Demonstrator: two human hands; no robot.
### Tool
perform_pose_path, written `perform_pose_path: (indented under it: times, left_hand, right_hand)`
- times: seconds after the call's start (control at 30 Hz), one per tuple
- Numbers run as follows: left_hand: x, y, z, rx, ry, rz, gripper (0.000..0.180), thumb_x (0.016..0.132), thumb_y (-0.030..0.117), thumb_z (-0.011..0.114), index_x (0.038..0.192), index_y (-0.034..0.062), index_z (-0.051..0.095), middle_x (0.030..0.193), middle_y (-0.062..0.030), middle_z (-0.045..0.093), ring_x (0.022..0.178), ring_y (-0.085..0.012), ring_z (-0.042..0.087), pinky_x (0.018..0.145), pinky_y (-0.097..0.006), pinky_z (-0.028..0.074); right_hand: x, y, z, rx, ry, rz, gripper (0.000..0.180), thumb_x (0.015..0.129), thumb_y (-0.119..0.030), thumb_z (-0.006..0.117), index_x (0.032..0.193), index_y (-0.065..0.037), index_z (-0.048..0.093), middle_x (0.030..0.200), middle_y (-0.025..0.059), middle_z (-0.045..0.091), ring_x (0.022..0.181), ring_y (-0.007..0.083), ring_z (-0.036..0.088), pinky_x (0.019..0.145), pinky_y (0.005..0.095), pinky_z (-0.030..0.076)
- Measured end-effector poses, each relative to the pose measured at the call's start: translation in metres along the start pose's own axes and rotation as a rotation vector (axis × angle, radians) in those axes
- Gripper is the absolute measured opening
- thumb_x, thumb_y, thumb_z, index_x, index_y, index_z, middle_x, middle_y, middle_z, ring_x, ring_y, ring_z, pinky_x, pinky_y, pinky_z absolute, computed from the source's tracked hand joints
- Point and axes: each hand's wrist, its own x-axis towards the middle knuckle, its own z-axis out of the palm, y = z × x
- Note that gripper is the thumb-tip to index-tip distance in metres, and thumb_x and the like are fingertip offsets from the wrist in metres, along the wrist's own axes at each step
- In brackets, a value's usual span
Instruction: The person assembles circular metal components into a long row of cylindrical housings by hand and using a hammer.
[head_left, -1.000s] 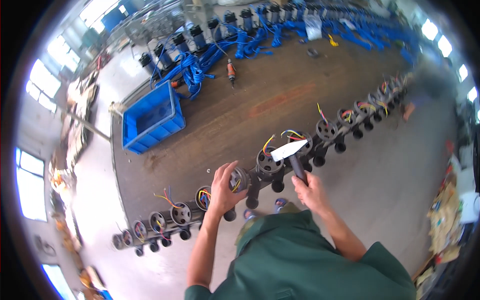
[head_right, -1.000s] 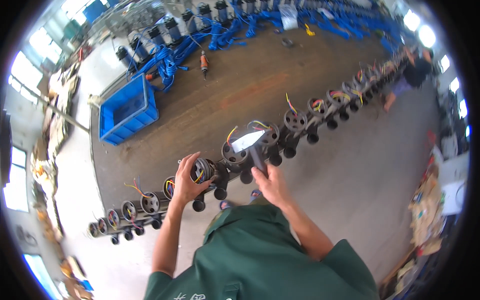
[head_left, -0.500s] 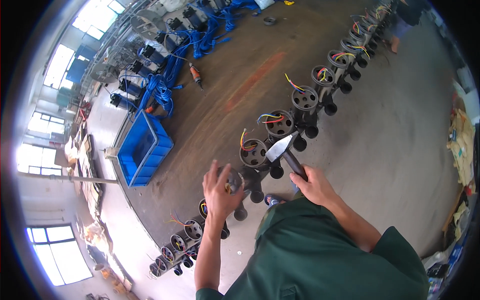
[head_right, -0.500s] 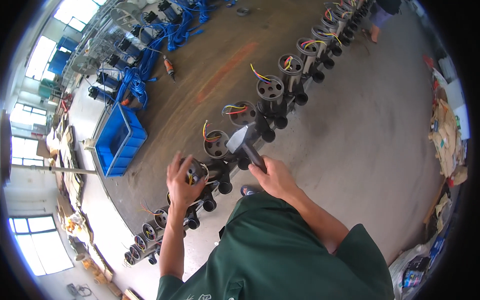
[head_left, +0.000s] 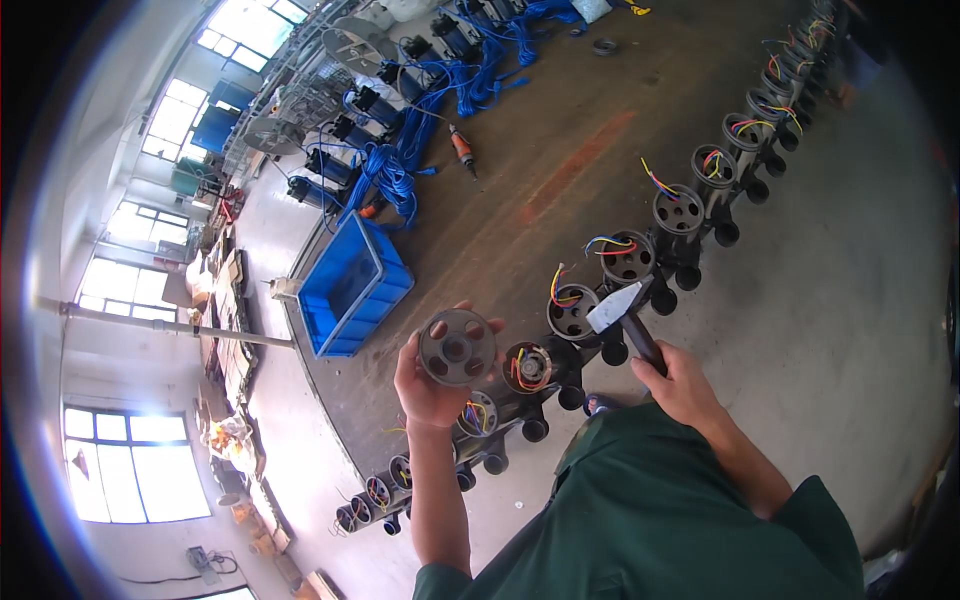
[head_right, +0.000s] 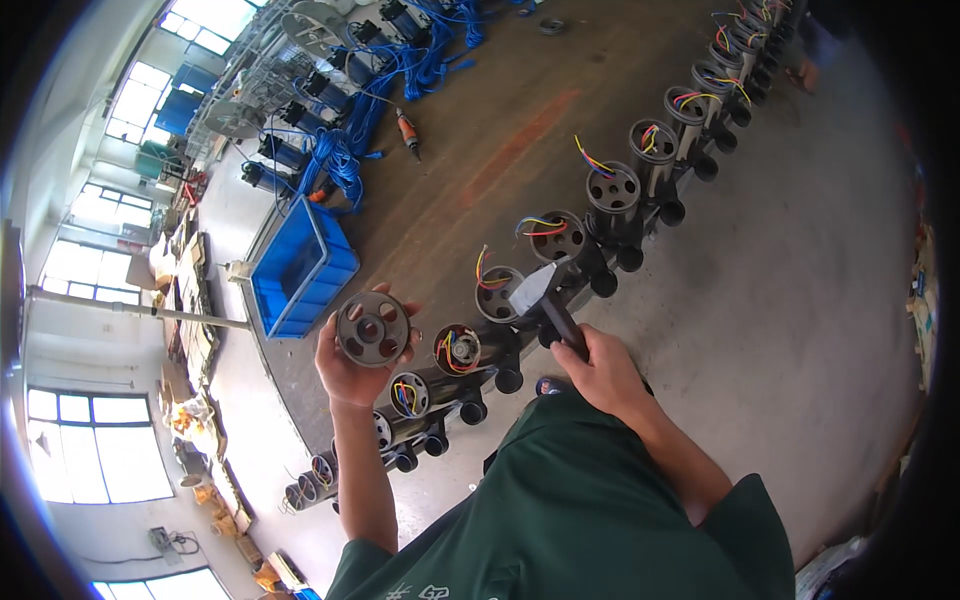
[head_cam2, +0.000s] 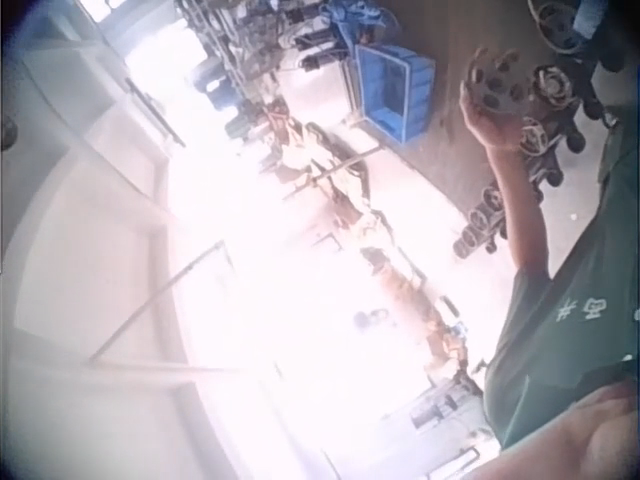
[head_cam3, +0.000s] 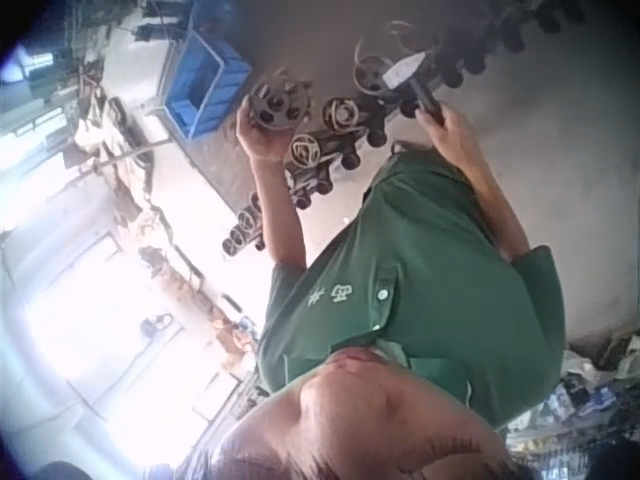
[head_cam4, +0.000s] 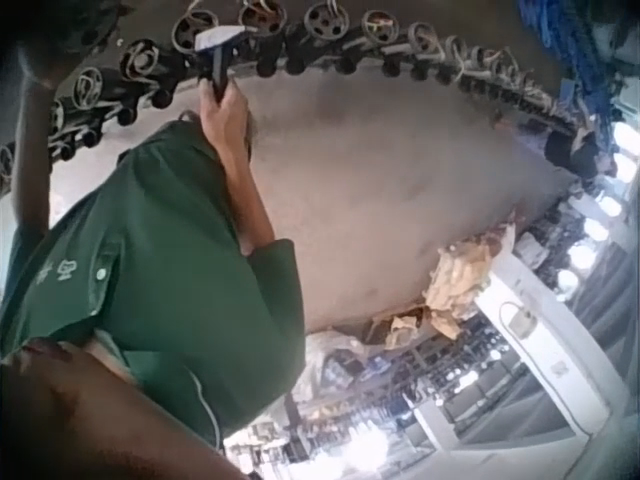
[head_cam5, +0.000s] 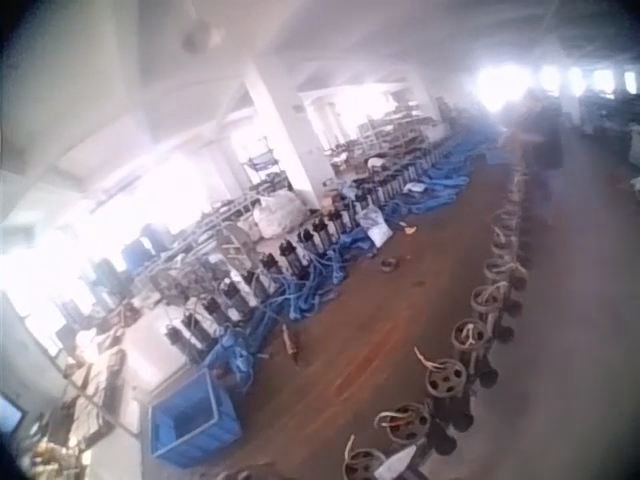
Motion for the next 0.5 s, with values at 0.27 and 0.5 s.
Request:
perform_pose_path:
  times: [0.27, 0.5]
  left_hand:
    - [0.034, 0.005, -0.053, -0.033, 0.366, 0.110, 0.061, 0.104, 0.046, 0.048, 0.148, 0.0051, 0.044, 0.139, -0.0249, 0.057, 0.102, -0.0374, 0.063, 0.077, -0.043, 0.055]
    - [0.081, -0.075, -0.063, 1.345, 0.348, 0.412, 0.049, 0.088, 0.040, 0.079, 0.116, 0.0003, 0.071, 0.122, -0.0203, 0.066, 0.113, -0.0373, 0.063, 0.102, -0.044, 0.048]
  right_hand:
    - [0.003, 0.012, -0.005, 0.003, -0.037, 0.088, 0.038, 0.098, -0.036, 0.067, 0.094, 0.002, 0.066, 0.071, 0.0120, 0.064, 0.062, 0.0230, 0.061, 0.059, 0.0369, 0.046]
    - [0.004, 0.017, -0.009, -0.106, 0.003, 0.095, 0.039, 0.098, -0.039, 0.067, 0.097, 0.000, 0.068, 0.074, 0.0133, 0.068, 0.069, 0.0287, 0.067, 0.065, 0.0393, 0.051]
